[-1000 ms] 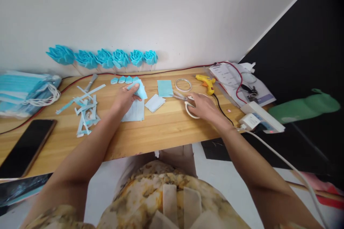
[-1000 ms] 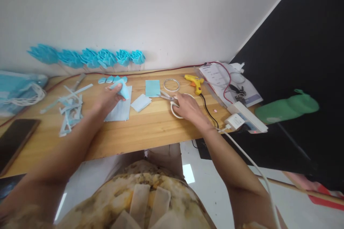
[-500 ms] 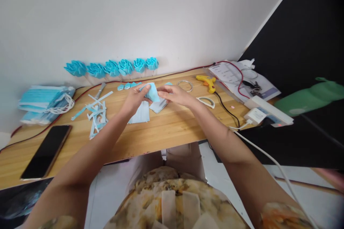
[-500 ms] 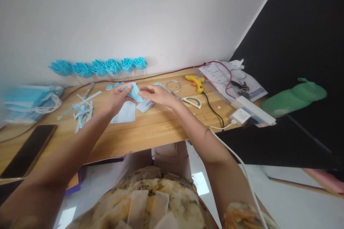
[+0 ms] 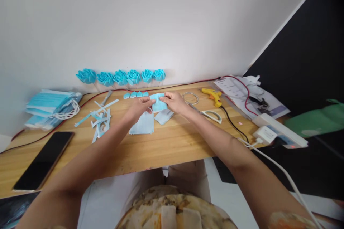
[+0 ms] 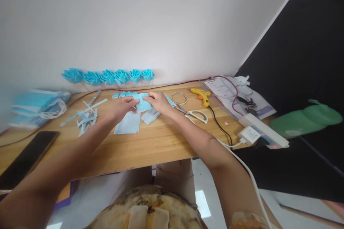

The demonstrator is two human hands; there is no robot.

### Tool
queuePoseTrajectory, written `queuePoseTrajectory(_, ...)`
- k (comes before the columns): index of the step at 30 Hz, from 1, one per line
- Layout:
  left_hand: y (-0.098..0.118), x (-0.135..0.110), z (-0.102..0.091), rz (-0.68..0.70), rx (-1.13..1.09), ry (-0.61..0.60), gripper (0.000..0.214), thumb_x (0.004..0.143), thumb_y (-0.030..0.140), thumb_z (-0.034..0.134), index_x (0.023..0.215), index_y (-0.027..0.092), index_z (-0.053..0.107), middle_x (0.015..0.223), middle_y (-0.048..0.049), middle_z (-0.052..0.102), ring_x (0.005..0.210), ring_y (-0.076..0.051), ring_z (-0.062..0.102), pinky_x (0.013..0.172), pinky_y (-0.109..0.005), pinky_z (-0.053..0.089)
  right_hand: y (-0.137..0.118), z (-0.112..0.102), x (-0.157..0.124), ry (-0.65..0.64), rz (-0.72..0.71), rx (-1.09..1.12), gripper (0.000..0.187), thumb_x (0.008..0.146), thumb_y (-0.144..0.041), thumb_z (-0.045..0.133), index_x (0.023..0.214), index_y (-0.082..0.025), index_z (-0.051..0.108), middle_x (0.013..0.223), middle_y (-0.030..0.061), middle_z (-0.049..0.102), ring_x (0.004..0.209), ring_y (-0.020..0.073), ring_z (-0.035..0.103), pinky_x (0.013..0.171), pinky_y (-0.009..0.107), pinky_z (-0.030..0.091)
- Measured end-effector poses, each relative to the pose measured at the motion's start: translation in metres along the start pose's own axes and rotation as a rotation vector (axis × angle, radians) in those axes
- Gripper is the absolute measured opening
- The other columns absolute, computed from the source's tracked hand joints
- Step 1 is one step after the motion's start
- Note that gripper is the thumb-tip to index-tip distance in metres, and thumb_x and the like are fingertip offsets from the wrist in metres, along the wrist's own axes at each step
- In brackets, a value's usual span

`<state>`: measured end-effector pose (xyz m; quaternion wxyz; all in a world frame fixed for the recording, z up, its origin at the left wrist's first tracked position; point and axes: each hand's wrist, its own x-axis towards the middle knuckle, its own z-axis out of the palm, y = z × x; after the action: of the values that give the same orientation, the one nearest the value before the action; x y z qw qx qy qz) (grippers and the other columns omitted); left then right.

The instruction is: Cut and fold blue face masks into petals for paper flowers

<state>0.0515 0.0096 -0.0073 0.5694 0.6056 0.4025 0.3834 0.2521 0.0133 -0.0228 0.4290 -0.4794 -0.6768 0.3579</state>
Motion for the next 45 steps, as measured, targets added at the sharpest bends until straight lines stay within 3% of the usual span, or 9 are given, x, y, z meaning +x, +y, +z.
queuePoseTrajectory(6,0.000,0.001,0.004,-0.002,0.053,0.025,0.043,0.064,0.052,0.084,0.058,0.016,0.061,0.053,-0.0003,0.058,0.051,-0.011,0.052,0.055,-0.025,0.041,0.010,0.007,-0.010,0.015,0.075,0.241,0.044,0.083,-0.058,0.059,0.064,-0.019,0.051,0.060,-0.0037,0.050,0.059,0.0107,0.047,0.058,0.025,0.038)
queuePoseTrajectory(11,-0.015,0.000,0.008,-0.018,-0.029,0.087,0.043,0.066,0.052,0.083,0.061,0.015,0.060,0.054,0.0001,0.058,0.049,-0.010,0.050,0.053,-0.024,0.038,0.008,0.010,-0.017,-0.051,0.204,0.550,0.043,0.069,-0.057,0.078,0.085,-0.019,0.066,0.074,-0.0018,0.063,0.066,0.0114,0.056,0.065,0.025,0.046)
queuePoseTrajectory(18,-0.025,-0.004,0.009,0.040,-0.077,0.160,0.050,0.072,0.052,0.079,0.051,0.017,0.050,0.047,0.0011,0.054,0.043,-0.008,0.046,0.048,-0.023,0.033,0.005,0.015,-0.022,0.075,0.231,0.549,0.036,0.063,-0.044,0.083,0.086,-0.019,0.071,0.071,-0.0016,0.066,0.070,0.0147,0.061,0.067,0.028,0.049)
queuePoseTrajectory(23,-0.024,-0.005,0.010,0.025,-0.267,0.143,0.045,0.074,0.056,0.078,0.062,0.016,0.060,0.056,0.0009,0.057,0.049,-0.009,0.050,0.050,-0.023,0.041,0.015,0.007,-0.017,0.246,0.238,0.478,0.027,0.068,-0.042,0.078,0.076,-0.020,0.065,0.068,-0.0039,0.061,0.063,0.0105,0.052,0.062,0.025,0.044)
queuePoseTrajectory(30,-0.026,-0.004,0.011,-0.077,-0.367,0.098,0.038,0.073,0.047,0.081,0.084,0.014,0.064,0.071,-0.0027,0.067,0.060,-0.014,0.061,0.052,-0.024,0.049,0.012,-0.002,-0.019,0.467,-0.066,0.053,0.010,0.085,-0.031,0.064,0.082,-0.022,0.063,0.079,-0.0020,0.063,0.074,0.0137,0.056,0.072,0.029,0.047)
queuePoseTrajectory(32,-0.027,-0.004,0.011,-0.113,-0.360,0.049,0.036,0.072,0.043,0.082,0.082,0.014,0.065,0.071,-0.0035,0.068,0.059,-0.014,0.061,0.051,-0.024,0.049,0.005,-0.002,-0.024,0.416,-0.272,-0.114,0.005,0.087,-0.024,0.062,0.087,-0.024,0.066,0.089,0.0006,0.067,0.086,0.0170,0.060,0.083,0.033,0.048)
queuePoseTrajectory(36,-0.024,-0.005,0.010,-0.205,-0.385,-0.089,0.033,0.074,0.042,0.082,0.079,0.013,0.066,0.066,-0.0028,0.066,0.052,-0.011,0.056,0.047,-0.023,0.045,-0.001,-0.001,-0.031,0.207,-0.562,-0.316,0.022,0.090,-0.013,0.054,0.086,-0.028,0.071,0.102,0.0022,0.070,0.102,0.0208,0.060,0.095,0.041,0.045)
queuePoseTrajectory(42,-0.021,-0.005,0.009,-0.215,-0.471,-0.100,0.043,0.084,0.057,0.069,0.079,0.014,0.066,0.062,-0.0043,0.063,0.050,-0.013,0.055,0.043,-0.024,0.038,0.009,0.001,-0.027,0.067,-0.626,-0.402,0.035,0.086,-0.004,0.049,0.085,-0.029,0.073,0.114,0.0015,0.069,0.113,0.0221,0.057,0.099,0.044,0.044)
queuePoseTrajectory(45,-0.022,-0.004,0.008,-0.192,-0.465,-0.111,0.049,0.078,0.063,0.073,0.080,0.015,0.066,0.064,-0.0036,0.063,0.050,-0.012,0.053,0.042,-0.024,0.037,0.011,0.002,-0.026,0.059,-0.626,-0.407,0.036,0.085,-0.003,0.048,0.084,-0.029,0.073,0.115,0.0011,0.070,0.113,0.0222,0.057,0.099,0.045,0.045)
